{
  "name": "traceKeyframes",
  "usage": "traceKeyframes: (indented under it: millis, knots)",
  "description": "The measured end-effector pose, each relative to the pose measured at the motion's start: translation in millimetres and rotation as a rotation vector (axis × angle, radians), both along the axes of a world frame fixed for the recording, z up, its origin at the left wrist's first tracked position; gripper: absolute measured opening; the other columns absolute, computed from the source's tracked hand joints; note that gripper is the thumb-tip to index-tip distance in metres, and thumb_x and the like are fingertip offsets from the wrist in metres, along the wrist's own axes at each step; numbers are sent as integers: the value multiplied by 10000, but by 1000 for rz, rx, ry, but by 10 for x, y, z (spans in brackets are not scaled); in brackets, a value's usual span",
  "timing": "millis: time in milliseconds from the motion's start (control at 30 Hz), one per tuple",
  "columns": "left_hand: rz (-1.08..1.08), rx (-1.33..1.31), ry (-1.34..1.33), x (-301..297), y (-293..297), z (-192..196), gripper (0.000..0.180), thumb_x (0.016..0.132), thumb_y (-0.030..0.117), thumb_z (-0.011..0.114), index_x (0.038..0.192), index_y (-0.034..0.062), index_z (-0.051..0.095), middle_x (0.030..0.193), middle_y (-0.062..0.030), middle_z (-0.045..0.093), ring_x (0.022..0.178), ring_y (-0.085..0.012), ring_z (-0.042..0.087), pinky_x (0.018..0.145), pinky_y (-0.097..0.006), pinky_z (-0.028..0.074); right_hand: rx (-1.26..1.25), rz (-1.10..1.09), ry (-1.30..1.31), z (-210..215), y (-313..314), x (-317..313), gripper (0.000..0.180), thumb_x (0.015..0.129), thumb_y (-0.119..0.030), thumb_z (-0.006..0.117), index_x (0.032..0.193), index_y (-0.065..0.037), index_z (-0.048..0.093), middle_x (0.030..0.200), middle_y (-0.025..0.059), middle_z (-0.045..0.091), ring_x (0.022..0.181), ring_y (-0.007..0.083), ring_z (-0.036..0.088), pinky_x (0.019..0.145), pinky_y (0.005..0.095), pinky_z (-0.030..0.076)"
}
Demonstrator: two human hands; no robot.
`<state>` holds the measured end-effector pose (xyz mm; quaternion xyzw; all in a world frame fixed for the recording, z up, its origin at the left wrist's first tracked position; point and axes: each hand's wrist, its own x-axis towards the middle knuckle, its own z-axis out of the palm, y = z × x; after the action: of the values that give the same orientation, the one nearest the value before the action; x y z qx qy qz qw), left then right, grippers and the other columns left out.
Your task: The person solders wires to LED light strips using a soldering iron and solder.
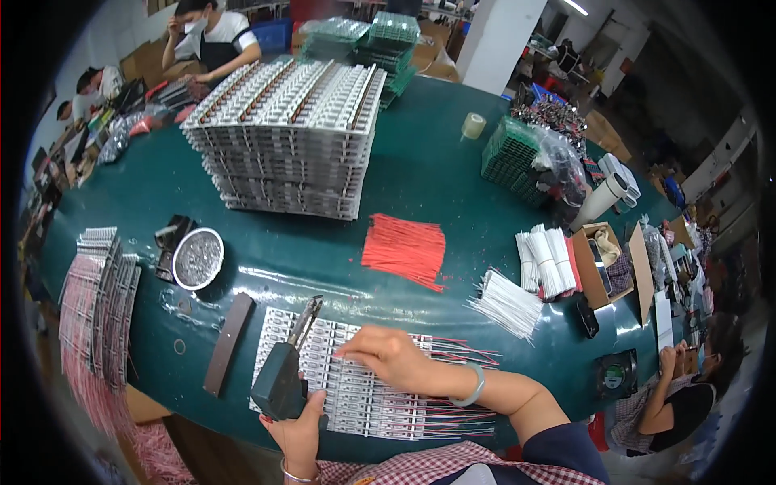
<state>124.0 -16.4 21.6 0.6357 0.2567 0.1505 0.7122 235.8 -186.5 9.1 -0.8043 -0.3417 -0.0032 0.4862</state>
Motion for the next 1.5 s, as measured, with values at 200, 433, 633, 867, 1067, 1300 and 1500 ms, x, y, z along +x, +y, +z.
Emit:
traceKeyframes:
  millis: [200,433,633,867,1067,1300,1500]
  knots:
    - [-105,44,-162,30,-5,32,539,718,-141,736,1209,-58,532,1110,-141,616,727,-147,623,546,-246,525,65,272,503,235,73,-136,145,902,-96,666,1013,-16,714,922,85,702,868,165,667,780,307,524]
    - [-146,51,-220,-104,17,58,492,747,-118,730,1200,-61,548,1081,-144,634,694,-140,613,551,-245,516,171,373,1007,183,63,-258,201,887,-140,732,1036,-6,733,836,29,699,748,74,612,670,238,507]
    - [-196,113,-214,-157,74,18,474,727,-112,731,1177,-67,587,1048,-132,663,746,-130,626,571,-247,505,200,421,1201,196,68,-351,204,907,-115,702,1070,7,705,856,55,699,721,77,626,609,207,507]
    - [-236,88,-155,-182,86,42,498,690,-90,747,1166,-54,606,1037,-117,680,870,-139,650,734,-263,533,313,435,1376,29,43,-457,235,946,-138,650,1114,25,661,982,81,711,857,113,668,630,220,546]
    - [-266,-2,-152,-156,89,109,521,668,-74,767,1164,-44,610,1033,-112,681,877,-144,652,743,-270,534,472,478,1601,-107,43,-492,219,944,-121,648,1111,18,663,995,91,713,847,121,681,627,224,569]
    - [-274,54,-168,-157,110,-6,529,666,-68,779,1166,-50,608,1030,-110,679,882,-155,652,755,-280,541,521,448,1738,-203,11,-551,217,930,-44,637,1134,30,660,1061,136,711,916,165,705,765,275,608]
    - [-311,53,-161,-170,139,-42,528,673,-69,775,1172,-54,602,1034,-118,681,902,-161,653,776,-290,541,530,400,1732,-173,20,-605,217,922,-46,651,1125,29,661,1058,135,710,906,165,704,772,275,604]
